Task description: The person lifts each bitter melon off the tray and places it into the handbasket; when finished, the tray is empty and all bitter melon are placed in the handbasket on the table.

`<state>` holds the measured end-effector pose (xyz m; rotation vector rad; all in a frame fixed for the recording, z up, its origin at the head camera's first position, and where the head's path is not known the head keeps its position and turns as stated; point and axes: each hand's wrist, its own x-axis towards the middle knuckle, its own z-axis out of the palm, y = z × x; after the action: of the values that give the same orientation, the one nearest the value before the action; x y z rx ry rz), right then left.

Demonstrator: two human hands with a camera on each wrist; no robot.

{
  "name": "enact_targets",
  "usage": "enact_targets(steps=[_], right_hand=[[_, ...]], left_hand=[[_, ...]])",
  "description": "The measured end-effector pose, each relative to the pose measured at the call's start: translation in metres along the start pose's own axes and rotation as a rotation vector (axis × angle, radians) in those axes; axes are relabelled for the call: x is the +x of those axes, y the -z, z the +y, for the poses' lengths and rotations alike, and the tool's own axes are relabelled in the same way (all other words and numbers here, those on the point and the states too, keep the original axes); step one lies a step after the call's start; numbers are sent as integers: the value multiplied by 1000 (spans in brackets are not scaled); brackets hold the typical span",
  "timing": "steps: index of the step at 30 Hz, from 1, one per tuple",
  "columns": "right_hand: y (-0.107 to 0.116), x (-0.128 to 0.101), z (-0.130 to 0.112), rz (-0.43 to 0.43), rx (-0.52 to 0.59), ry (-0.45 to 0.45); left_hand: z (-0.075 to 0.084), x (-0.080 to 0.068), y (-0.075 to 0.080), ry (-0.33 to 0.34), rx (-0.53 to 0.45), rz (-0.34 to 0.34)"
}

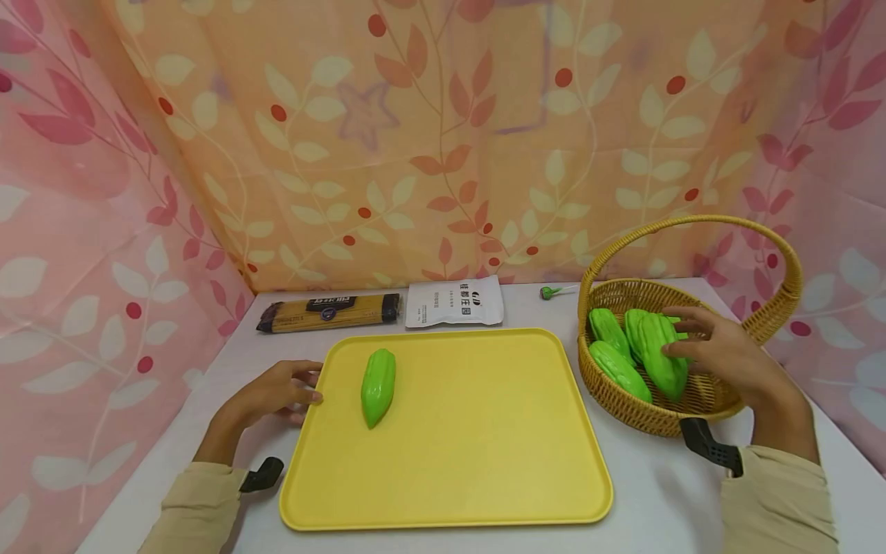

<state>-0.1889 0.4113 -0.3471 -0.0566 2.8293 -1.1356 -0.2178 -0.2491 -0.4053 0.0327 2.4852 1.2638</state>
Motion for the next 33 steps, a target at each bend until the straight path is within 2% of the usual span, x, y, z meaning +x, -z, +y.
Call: enact_targets(steps=[10,33], right_hand=[[-3,6,12,-44,1,-12],[-2,5,15,-54,41,-12]], left_hand=[[1,-3,0,-13,-21,-6],[-1,0,-1,11,-27,-2]])
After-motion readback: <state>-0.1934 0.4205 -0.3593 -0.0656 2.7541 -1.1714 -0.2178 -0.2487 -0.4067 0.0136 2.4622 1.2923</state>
